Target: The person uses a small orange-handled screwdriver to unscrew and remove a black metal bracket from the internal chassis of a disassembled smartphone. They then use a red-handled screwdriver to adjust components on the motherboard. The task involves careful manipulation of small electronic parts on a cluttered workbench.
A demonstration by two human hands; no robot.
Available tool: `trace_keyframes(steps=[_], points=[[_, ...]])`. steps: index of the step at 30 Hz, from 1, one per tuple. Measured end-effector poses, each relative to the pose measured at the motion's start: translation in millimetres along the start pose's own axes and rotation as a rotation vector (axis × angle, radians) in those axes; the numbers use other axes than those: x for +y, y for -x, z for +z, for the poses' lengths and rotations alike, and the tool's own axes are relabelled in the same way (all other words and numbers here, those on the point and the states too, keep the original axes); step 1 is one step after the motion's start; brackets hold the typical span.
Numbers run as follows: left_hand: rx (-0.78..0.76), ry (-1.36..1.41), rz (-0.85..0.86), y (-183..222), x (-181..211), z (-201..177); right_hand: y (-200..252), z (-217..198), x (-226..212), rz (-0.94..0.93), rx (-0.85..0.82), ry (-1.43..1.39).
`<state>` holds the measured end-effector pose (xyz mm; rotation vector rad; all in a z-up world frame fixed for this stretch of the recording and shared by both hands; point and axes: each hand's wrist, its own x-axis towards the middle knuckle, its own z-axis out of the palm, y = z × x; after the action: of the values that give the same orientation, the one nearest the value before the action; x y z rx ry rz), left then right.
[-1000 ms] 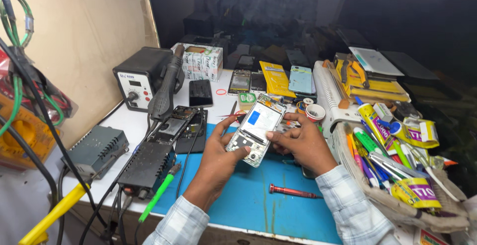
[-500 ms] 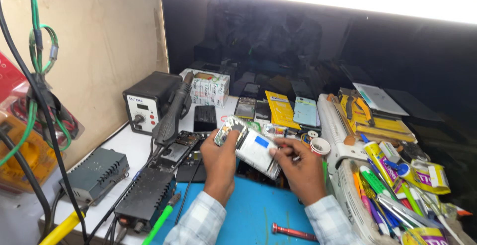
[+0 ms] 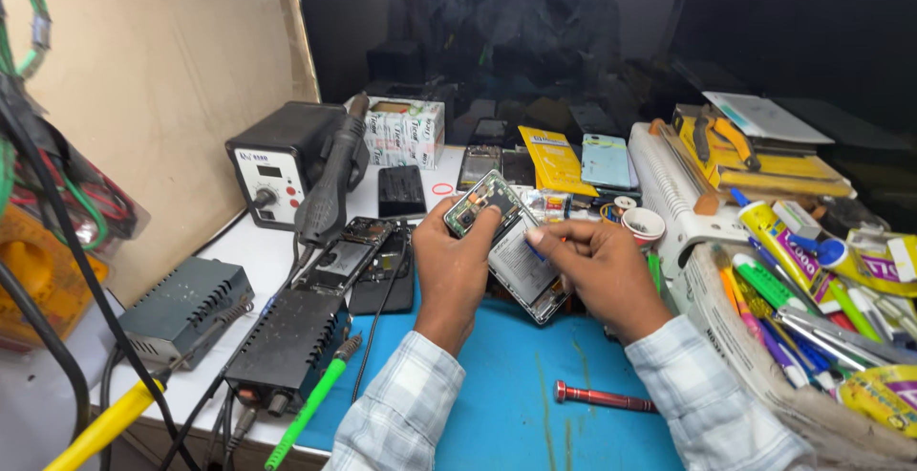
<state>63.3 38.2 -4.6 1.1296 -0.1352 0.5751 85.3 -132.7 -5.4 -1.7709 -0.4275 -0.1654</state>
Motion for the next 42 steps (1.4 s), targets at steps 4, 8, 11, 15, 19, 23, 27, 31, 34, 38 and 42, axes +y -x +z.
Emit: trace_keyframes(steps=[4, 8, 11, 15, 19, 23, 27, 31, 34, 38, 42], points=[[-0.038, 0.008, -0.029, 5.1, 7.5, 3.2, 2.0, 0.3, -9.7, -0.034, 0.008, 0.021], [-0.035, 0.005, -0.054, 8.1, 11.6, 3.0, 7.0, 0.9, -19.2, 0.038, 0.009, 0.067], [-0.032, 0.018, -0.015, 4.5, 11.2, 1.6, 6.0, 0.5, -20.2, 0.062, 0.002, 0.094], [-0.037, 0.028, -0.015, 3.6, 9.6, -1.1, 5.4, -0.5, -14.5, -0.059, -0.016, 0.102], [-0.03, -0.017, -0.016, 5.3, 11.2, 0.2, 5.5, -2.2, -16.0, -0.053, 0.033, 0.073], [-0.041, -0.031, -0.032, 6.4, 13.0, 0.6, 5.8, -4.8, -17.9, -0.086, 0.084, 0.007], [-0.031, -0.078, -0.039, 5.7, 12.6, 1.4, 8.3, -8.2, -23.1, -0.13, 0.06, -0.154], [0.035, -0.049, -0.019, 2.2, 11.0, -3.8, 8.4, -12.6, -27.5, -0.125, 0.073, -0.168], [0.138, 0.022, -0.014, -2.3, 4.4, -4.1, 4.3, -15.5, -22.7, -0.083, 0.178, -0.078], [0.34, 0.117, 0.009, -13.5, 2.7, -19.1, 0.1, -17.1, -9.6, 0.103, 0.327, -0.044], [0.468, 0.311, -0.082, -16.7, 10.1, -25.8, -7.7, -20.1, 6.1, 0.176, 0.278, -0.15]])
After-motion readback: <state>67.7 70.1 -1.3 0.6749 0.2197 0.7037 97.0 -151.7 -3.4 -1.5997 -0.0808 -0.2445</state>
